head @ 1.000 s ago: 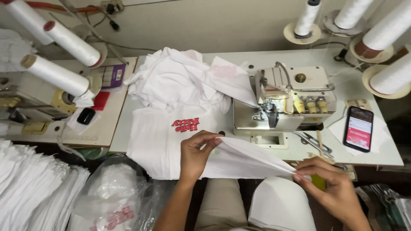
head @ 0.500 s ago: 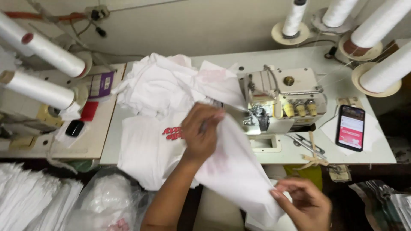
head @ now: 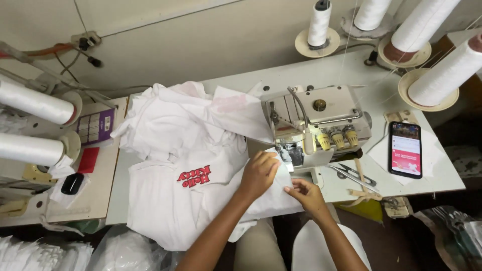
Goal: Sewing the edges of white fabric pieces using an industrial overlock machine.
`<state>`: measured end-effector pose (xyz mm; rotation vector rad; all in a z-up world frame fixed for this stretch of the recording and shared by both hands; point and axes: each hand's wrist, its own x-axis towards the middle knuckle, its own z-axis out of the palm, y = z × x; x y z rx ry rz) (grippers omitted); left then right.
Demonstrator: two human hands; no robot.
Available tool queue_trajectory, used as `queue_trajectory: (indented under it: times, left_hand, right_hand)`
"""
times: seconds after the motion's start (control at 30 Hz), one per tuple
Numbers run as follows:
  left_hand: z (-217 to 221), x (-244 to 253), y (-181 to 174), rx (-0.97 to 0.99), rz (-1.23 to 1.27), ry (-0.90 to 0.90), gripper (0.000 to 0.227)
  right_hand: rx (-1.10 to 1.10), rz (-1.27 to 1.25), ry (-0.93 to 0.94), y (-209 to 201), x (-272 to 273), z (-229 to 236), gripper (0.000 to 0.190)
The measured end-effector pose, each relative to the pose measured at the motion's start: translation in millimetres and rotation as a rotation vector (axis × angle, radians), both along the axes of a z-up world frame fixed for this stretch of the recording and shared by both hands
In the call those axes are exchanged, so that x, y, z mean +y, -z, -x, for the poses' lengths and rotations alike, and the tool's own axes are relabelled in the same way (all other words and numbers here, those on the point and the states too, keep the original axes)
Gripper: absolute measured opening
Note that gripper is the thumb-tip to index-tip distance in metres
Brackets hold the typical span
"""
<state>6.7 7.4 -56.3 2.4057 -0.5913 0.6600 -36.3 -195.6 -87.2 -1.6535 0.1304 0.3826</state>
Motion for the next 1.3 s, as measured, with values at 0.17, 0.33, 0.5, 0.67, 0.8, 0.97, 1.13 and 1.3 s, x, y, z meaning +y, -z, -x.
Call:
queue_trajectory:
  times: [0.17, 0.33, 0.5, 0.67, 0.8, 0.97, 1.13, 1.3]
  left_hand:
    - [45, -25, -31, -0.056, -0.05, -0.037, 0.029]
    - [37, -49, -28, -0.093, -0.078, -0.157, 0.033]
    - [26, -36, -15, 0.099, 0.086, -0.136, 0.04]
    - [-30, 14, -1, 0.26, 0.207, -0.128, 0.027]
    - [-28, 26, -24, 0.0, 0.187, -0.245, 0.039]
    - [68, 44, -5, 0.691, 0.221, -0.328, 0.062]
    - [85, 74, -56, 0.636, -0.032, -0.637, 0.053]
    - [73, -8, -60, 0.102, 0.097, -0.279, 0.044]
  right_hand:
    - [0.124, -0.296, 0.121, -9, -13, 12, 0.011]
    - [0.119, -0.252, 0.339, -40, -30, 9, 0.019]
    - [0.08, -0.143, 0.329, -42, -32, 23, 0.016]
    - [0.014, -0.049, 0.331, -38, -4, 36, 0.011]
    - [-0.127, -0.017, 0.328, -42, 16, 17, 0.013]
    - [-0.129, -0.127, 0.338, -24, 23, 1, 0.01]
    - [0.091, -0.043, 0.204, 22, 14, 21, 0.017]
    - [0.163, -0.097, 0.227, 37, 6, 54, 0.021]
